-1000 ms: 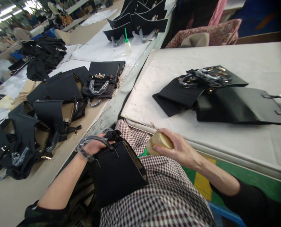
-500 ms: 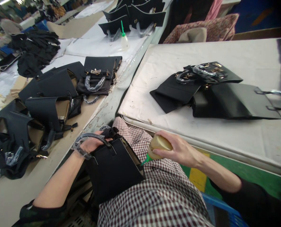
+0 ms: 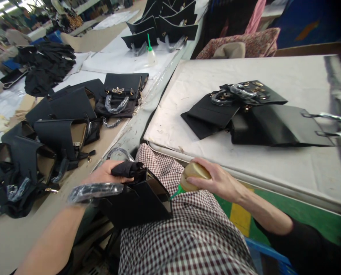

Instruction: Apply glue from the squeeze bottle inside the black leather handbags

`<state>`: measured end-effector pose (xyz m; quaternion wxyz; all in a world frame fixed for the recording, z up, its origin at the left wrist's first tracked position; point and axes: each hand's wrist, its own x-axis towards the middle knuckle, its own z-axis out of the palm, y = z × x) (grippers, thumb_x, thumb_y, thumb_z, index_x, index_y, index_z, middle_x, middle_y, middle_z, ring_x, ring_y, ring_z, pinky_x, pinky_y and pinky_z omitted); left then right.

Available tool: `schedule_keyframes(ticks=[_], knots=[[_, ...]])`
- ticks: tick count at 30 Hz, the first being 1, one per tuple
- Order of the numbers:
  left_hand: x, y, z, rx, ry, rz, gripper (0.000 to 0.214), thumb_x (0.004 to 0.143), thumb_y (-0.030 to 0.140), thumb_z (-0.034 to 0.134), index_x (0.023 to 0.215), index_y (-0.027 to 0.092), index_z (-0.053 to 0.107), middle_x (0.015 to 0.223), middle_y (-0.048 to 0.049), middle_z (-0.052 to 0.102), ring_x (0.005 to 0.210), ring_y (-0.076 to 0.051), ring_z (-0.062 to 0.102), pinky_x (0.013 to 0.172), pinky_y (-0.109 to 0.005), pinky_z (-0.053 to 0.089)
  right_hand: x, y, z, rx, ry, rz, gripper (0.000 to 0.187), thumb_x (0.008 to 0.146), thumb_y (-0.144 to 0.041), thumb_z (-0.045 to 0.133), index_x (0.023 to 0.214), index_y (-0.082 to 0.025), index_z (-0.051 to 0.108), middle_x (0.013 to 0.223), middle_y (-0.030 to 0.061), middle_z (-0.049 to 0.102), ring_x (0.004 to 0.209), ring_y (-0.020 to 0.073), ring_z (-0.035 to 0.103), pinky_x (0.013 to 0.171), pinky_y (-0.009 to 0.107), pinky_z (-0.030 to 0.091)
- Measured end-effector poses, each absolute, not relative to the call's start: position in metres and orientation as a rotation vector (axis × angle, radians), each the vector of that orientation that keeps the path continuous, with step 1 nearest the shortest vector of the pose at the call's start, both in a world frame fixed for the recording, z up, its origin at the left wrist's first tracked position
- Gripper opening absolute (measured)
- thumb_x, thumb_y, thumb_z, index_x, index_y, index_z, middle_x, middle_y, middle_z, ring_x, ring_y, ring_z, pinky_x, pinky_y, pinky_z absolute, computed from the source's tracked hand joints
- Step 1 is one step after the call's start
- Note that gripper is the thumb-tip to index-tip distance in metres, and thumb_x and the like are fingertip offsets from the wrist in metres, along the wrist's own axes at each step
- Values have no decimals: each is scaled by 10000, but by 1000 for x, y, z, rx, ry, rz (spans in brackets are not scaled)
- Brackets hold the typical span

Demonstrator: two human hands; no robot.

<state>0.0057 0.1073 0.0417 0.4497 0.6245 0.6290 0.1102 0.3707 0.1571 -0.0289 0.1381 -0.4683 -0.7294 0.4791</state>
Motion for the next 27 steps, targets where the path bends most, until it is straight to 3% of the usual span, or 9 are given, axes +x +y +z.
schedule_keyframes(ticks=[3,6,13,20,27], knots=[[14,93,60,1663,1471,295,123,850,280,713,788,174,707,786,-6,691,750,-185,614,725,-279,500,373,157,-27,-1362,-1906,1588,346,874,-542,726,952,-217,634,814,3,652,686,204,601,583,329,469],[23,73,65,1748,1473,323,146,899,162,602,772,203,660,800,1,674,741,-172,608,711,-282,474,379,156,-31,-1383,-1675,1774,423,892,-600,716,1034,-210,631,734,-23,608,562,158,536,474,290,428],[44,18,49,1955,1462,539,237,923,23,516,918,219,650,872,-2,705,781,-157,655,711,-260,486,390,151,-53,-1484,-1646,1589,507,867,-630,724,1139,-211,640,793,8,657,594,181,584,471,294,460],[57,-32,37,1878,1522,535,345,884,-9,532,1040,267,670,950,24,759,837,-157,721,771,-246,514,381,141,-53,-1462,-1921,1351,496,831,-581,739,1148,-212,643,926,39,732,813,277,686,728,391,535],[62,-43,36,1892,1544,501,327,897,3,551,1029,276,672,954,36,765,887,-160,738,798,-237,511,374,141,-49,-1417,-2018,1352,371,848,-509,731,1059,-212,662,882,30,722,794,260,660,732,383,503]])
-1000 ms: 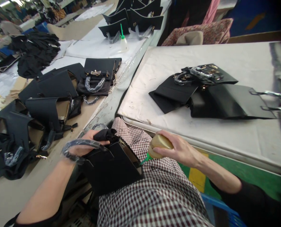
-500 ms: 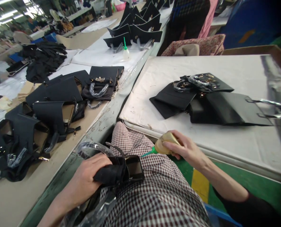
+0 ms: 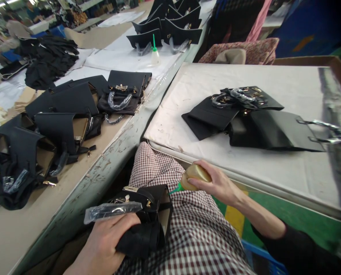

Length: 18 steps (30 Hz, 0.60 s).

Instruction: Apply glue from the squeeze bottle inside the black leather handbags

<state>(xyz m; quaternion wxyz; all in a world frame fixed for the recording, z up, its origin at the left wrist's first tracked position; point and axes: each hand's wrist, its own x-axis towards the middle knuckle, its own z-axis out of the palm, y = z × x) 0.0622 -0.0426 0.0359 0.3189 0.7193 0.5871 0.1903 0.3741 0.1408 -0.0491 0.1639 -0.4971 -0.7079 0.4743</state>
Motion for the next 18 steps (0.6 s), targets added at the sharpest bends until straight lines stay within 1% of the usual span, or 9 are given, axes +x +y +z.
schedule_keyframes(ticks=[2,5,8,11,14,18], knots=[[63,-41,36,1905,1541,511,324,901,8,550,1030,279,673,955,41,764,880,-155,738,805,-237,510,375,140,-48,-1410,-2000,1408,344,842,-488,732,1037,-211,669,875,32,711,790,255,649,708,376,504],[64,-40,35,1918,1542,535,320,905,15,547,1033,280,673,937,50,761,847,-143,735,786,-232,513,379,137,-51,-1414,-1927,1529,352,842,-481,745,1052,-208,672,888,39,702,752,233,634,619,340,500],[65,-41,33,1948,1567,557,356,873,1,530,1047,278,672,934,54,771,832,-137,744,765,-223,523,382,134,-56,-1437,-1784,1649,400,864,-536,752,1071,-206,659,853,24,670,666,191,597,519,301,470],[64,-42,29,2063,1645,638,385,854,-8,516,1077,265,671,991,38,788,875,-135,762,815,-208,544,384,133,-58,-1437,-1617,1744,444,878,-600,751,1062,-210,642,786,-10,613,595,157,549,458,277,438],[53,-38,26,2195,1797,739,326,873,7,534,1065,235,667,1011,1,773,915,-148,752,873,-215,557,381,134,-58,-1379,-1486,1760,430,879,-589,771,1031,-207,644,750,-24,593,554,133,520,443,264,410],[34,-21,20,2311,2059,882,241,916,24,579,1070,187,670,1001,-57,738,934,-190,716,933,-287,561,377,138,-60,-1276,-1262,1689,330,931,-524,750,1021,-219,662,763,-19,604,565,128,516,472,264,416]])
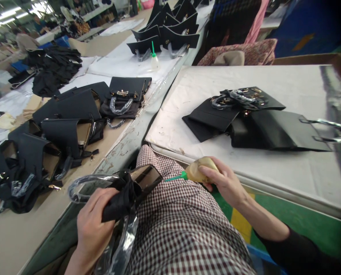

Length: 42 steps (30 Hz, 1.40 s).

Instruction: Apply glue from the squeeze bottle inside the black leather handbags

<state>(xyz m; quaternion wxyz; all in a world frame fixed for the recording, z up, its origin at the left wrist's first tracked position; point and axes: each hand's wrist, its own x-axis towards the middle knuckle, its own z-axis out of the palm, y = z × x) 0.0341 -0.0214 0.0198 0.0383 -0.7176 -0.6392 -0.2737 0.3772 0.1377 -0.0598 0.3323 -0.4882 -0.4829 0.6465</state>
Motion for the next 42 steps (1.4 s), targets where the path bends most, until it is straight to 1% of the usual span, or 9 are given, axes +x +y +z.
schedule_keyframes(ticks=[3,5,8,11,20,26,31,35,42], knots=[[32,-10,11,-2260,-1795,-777,283,919,-12,566,1110,159,684,1028,-89,755,951,-202,725,970,-314,560,381,140,-65,-1220,-1136,1643,294,952,-498,735,1072,-238,670,802,-8,621,588,146,526,471,276,417],[38,-6,2,-2401,-1741,-739,341,895,-44,536,1122,157,691,1052,-92,780,965,-193,755,970,-281,570,386,142,-69,-1233,-1130,1630,295,951,-496,739,1086,-243,669,818,-1,633,597,153,531,475,282,415],[51,-7,-13,-2574,-1832,-777,460,808,-84,464,1104,183,693,1054,-65,806,957,-170,793,920,-222,593,392,144,-71,-1305,-1193,1603,318,943,-515,744,1079,-238,666,786,-12,619,585,147,522,489,283,409],[56,-11,-21,-2619,-2022,-839,527,734,-77,441,1082,222,701,1041,-33,815,951,-172,803,889,-227,615,388,149,-69,-1364,-1273,1573,361,920,-549,753,1054,-230,650,729,-32,589,557,138,504,499,284,407],[43,-11,-20,-2679,-2345,-778,471,780,-44,481,1050,264,714,1015,1,808,952,-185,791,844,-241,605,341,181,-71,-1482,-1580,1526,496,852,-624,742,1112,-226,599,823,7,655,596,187,587,499,317,473],[42,-5,-18,-2716,-2266,-720,476,759,-37,478,1049,259,711,1012,2,823,992,-196,802,833,-237,618,332,187,-68,-1516,-1852,1323,513,861,-615,715,1150,-202,617,911,71,718,772,275,682,626,372,526],[41,-3,-18,-2725,-2203,-719,479,773,-29,475,1077,262,704,1027,10,828,979,-191,809,850,-241,624,332,186,-66,-1498,-1929,1212,454,882,-591,701,1108,-205,620,891,58,717,782,275,683,713,394,522],[38,-5,-23,-2716,-2233,-703,504,763,-27,480,1106,268,701,1057,8,827,1028,-206,801,872,-264,626,334,185,-64,-1539,-1895,1119,472,863,-611,716,1095,-213,611,924,65,708,815,279,671,761,413,515],[39,-7,-26,-2755,-2251,-636,489,774,-24,488,1105,264,704,1079,-5,827,1041,-216,799,875,-273,632,335,184,-67,-1554,-1858,1329,493,877,-641,687,1117,-218,606,878,52,690,780,272,671,641,376,514]])
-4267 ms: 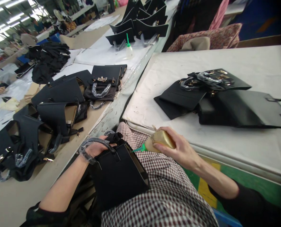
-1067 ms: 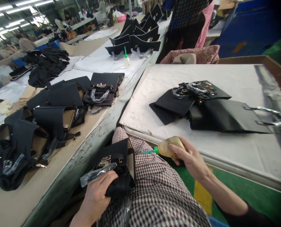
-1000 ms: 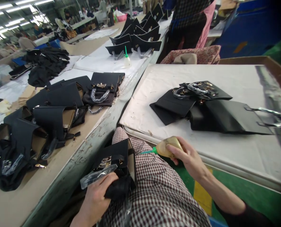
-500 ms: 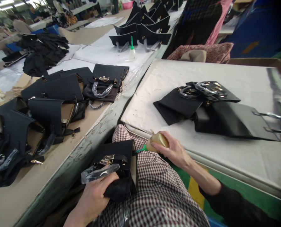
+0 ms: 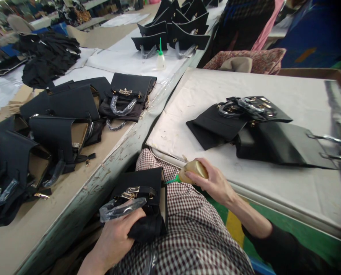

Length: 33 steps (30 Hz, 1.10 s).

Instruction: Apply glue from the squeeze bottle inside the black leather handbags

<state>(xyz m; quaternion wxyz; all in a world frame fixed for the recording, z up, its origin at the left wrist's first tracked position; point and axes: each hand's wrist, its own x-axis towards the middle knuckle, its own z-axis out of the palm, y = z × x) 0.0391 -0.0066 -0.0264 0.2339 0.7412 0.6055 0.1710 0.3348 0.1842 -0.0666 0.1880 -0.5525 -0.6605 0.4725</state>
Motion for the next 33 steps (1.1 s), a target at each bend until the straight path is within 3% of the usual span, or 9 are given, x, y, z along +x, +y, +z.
schedule_keyframes(ticks=[10,21,27,33], knots=[[44,-3,-22,2060,1644,459,434,804,-2,498,1082,247,719,1070,-27,829,1018,-234,801,880,-308,641,342,190,-69,-1569,-1682,1634,420,867,-607,714,1007,-220,631,621,-37,609,494,170,547,466,306,413],[46,-3,-23,2014,1641,480,404,832,1,493,1058,242,726,1019,-27,839,906,-197,814,805,-257,632,340,182,-65,-1558,-1608,1712,424,876,-611,710,974,-209,619,571,-42,596,457,153,529,445,291,416],[44,-6,-28,1947,1674,490,435,826,-15,498,1078,263,717,1064,-12,823,949,-195,797,871,-281,613,345,176,-60,-1466,-1493,1852,385,883,-559,738,941,-194,627,656,-36,584,487,130,523,429,270,405],[43,-5,-26,1948,1655,512,450,791,-34,489,1062,251,709,1019,-6,818,932,-195,787,810,-267,593,348,159,-51,-1299,-1403,1987,338,906,-520,753,944,-198,660,726,-21,580,545,135,528,431,256,395]])
